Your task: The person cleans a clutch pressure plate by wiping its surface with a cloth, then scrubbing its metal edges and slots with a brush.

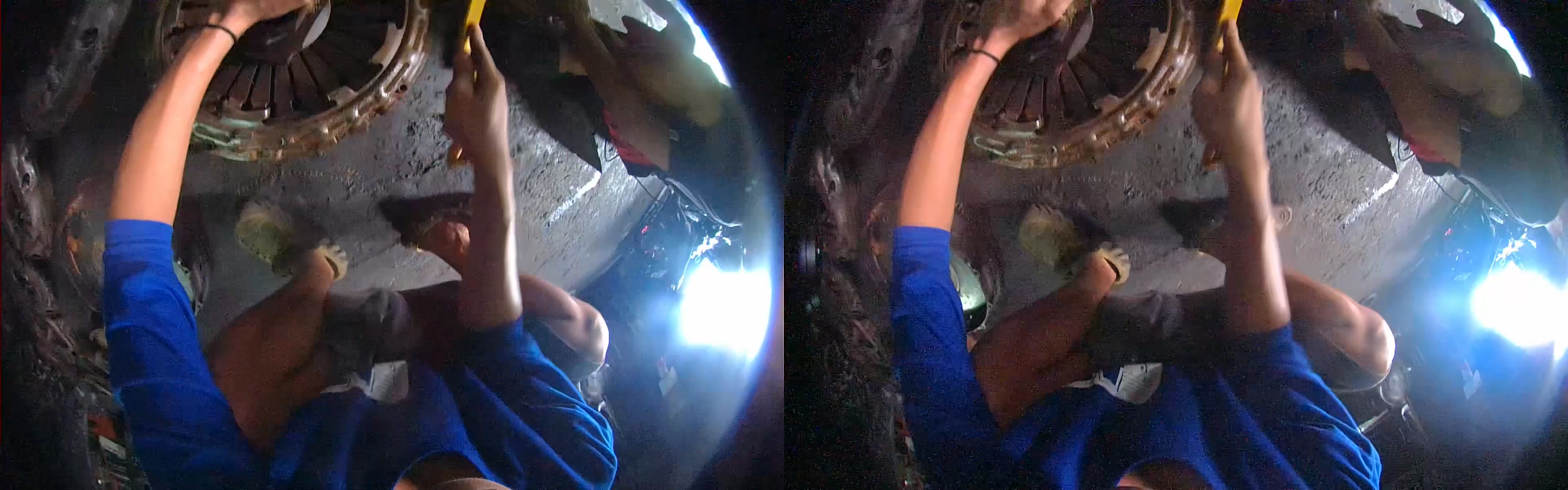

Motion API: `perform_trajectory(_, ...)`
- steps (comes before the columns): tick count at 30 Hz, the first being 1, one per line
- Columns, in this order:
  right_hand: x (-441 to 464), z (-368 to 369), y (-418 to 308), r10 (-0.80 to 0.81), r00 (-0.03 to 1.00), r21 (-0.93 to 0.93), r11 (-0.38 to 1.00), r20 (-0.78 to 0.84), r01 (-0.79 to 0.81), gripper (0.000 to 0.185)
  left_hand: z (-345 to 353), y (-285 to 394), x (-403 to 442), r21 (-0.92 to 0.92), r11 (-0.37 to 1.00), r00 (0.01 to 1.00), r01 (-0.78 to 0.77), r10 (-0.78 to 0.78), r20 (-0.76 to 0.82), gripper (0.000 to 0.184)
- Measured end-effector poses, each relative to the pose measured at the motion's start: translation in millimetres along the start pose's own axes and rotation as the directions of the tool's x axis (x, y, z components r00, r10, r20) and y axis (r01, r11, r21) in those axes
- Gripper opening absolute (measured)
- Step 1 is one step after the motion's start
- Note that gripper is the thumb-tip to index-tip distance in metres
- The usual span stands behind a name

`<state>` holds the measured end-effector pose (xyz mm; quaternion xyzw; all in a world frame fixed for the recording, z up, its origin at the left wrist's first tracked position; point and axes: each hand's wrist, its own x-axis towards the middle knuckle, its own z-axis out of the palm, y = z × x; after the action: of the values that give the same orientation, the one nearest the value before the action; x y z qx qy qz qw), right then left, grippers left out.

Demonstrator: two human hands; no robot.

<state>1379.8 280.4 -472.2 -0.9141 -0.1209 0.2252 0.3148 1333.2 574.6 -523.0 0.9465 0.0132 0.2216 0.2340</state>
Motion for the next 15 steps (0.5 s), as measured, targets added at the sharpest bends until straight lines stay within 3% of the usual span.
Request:
perform_trajectory(2,-47,40,35,-0.267,0.958,-0.137,0.958,-0.103,0.253,0.058,3,1,-2,-0.017,0.999,0.999,-0.027,0.027,-0.021,0.014)
perform_trajectory(3,-49,56,39,-0.265,0.961,-0.136,0.958,-0.077,0.253,0.061,2,-1,2,-0.011,0.999,0.998,-0.045,0.044,-0.045,0.014)
perform_trajectory(4,-50,71,42,-0.263,0.964,-0.135,0.958,-0.051,0.254,0.064,3,-1,0,-0.007,0.999,0.999,0.048,-0.048,-0.017,0.015)
perform_trajectory(5,-35,83,44,-0.175,0.984,-0.051,0.984,-0.041,0.173,0.068,6,-1,-1,-0.015,1.0,0.999,0.0,0.0,-0.033,0.015)
perform_trajectory(6,-12,80,39,-0.124,0.991,-0.067,0.991,-0.055,0.12,0.067,8,-3,-2,-0.019,0.999,0.998,-0.047,0.046,-0.051,0.016)
perform_trajectory(7,8,66,37,-0.151,0.988,0.053,0.987,-0.036,0.153,0.068,8,-8,0,-0.013,0.996,0.993,-0.093,0.092,-0.076,0.016)
perform_trajectory(8,29,49,39,-0.126,0.992,0.052,0.991,0.007,0.126,0.067,9,-10,-1,-0.056,0.998,1.0,0.001,-0.003,-0.026,0.017)
perform_trajectory(10,17,19,17,0.01,0.999,-0.003,1.0,0.048,-0.01,0.061,13,-6,-9,-0.008,0.999,0.998,-0.051,0.05,-0.022,0.016)
perform_trajectory(12,-21,20,13,-0.015,1.0,0.012,1.0,-0.027,0.015,0.067,4,-5,-1,0.038,0.997,0.991,-0.071,0.075,-0.108,0.016)
perform_trajectory(13,-48,28,23,0.01,0.999,0.013,1.0,-0.046,-0.009,0.07,4,-3,-5,0.023,0.999,0.997,-0.03,0.031,-0.074,0.016)
perform_trajectory(15,-86,64,45,-0.238,0.971,-0.024,0.971,-0.014,0.238,0.08,2,-2,-3,-0.003,1.0,1.0,0.026,-0.026,0.0,0.018)
